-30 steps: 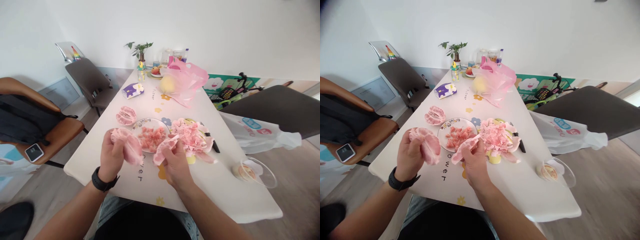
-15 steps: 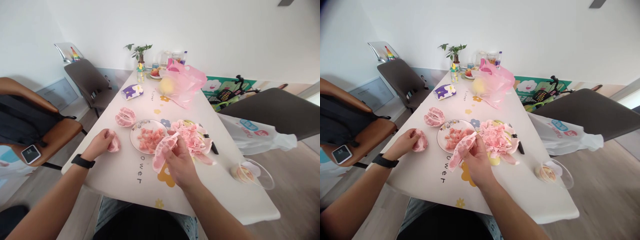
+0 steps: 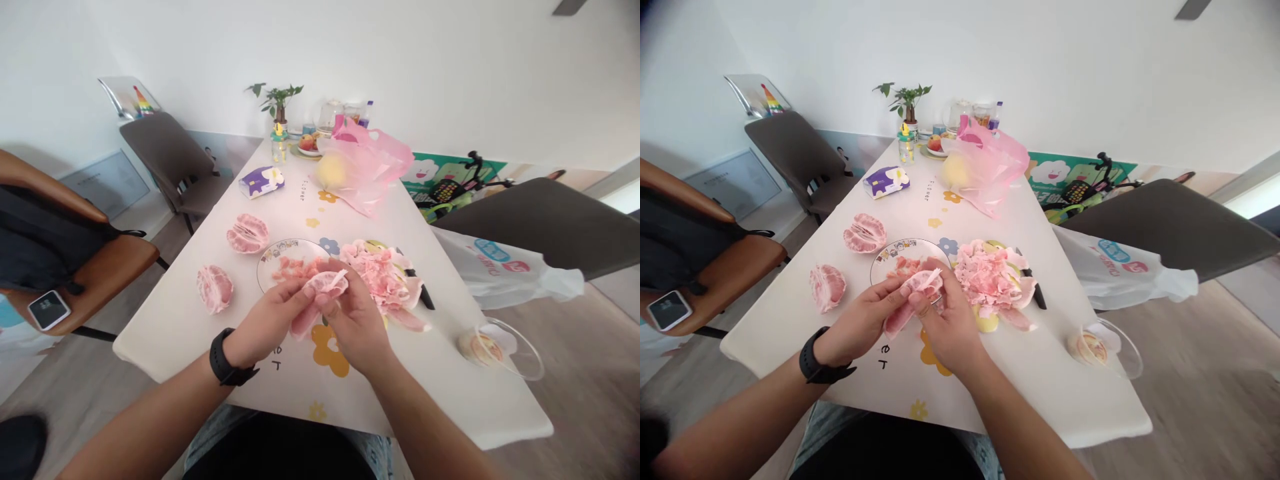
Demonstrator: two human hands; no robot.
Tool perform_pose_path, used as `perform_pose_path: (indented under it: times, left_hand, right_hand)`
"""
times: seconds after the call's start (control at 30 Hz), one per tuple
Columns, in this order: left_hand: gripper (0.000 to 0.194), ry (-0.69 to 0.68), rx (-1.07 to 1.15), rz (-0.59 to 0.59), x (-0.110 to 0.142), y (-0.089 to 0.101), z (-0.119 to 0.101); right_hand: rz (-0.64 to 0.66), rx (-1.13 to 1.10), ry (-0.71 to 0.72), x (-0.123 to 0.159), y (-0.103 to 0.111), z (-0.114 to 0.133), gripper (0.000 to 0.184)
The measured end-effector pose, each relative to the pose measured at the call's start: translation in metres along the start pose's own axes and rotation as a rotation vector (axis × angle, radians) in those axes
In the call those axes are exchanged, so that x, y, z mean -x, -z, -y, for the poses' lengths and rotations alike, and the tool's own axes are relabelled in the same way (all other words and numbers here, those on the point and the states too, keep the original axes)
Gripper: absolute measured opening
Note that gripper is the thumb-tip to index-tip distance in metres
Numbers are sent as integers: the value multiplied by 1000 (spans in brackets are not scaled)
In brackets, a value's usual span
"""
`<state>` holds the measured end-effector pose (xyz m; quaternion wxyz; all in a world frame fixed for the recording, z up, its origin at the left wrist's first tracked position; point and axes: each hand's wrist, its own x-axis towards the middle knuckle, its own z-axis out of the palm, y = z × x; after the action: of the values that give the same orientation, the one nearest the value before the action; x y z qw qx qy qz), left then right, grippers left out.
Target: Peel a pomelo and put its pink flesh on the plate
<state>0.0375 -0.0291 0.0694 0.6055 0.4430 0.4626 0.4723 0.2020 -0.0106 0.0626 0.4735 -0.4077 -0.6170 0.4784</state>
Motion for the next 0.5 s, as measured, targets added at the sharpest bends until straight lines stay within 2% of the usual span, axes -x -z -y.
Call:
perform_pose_path:
  times: [0.07, 0.13, 0.2, 0.27, 0.4, 0.5]
  left_hand:
    - [38, -40, -87, -12, -5, 1, -2]
    - [39, -25, -145, -35, -8, 0, -5]
    - [38, -9, -142, -52, -11, -3, -7]
    - [35, -32, -110, -67, -14, -6, -7]
    - [31, -92, -115, -174, -22, -12, 1]
    - [33, -56, -84, -230, -28, -16, 4]
  right_hand:
    - [-85, 250, 58, -6, 13, -1, 42]
    - [-146, 451, 188, -10, 24, -2, 26]
    - [-188, 586, 337, -13, 29, -3, 15]
    - [-240, 672, 430, -14, 31, -5, 14]
    - [-290, 741, 419, -11, 27, -8, 15]
    - [-215, 679, 335, -2, 19, -3, 17]
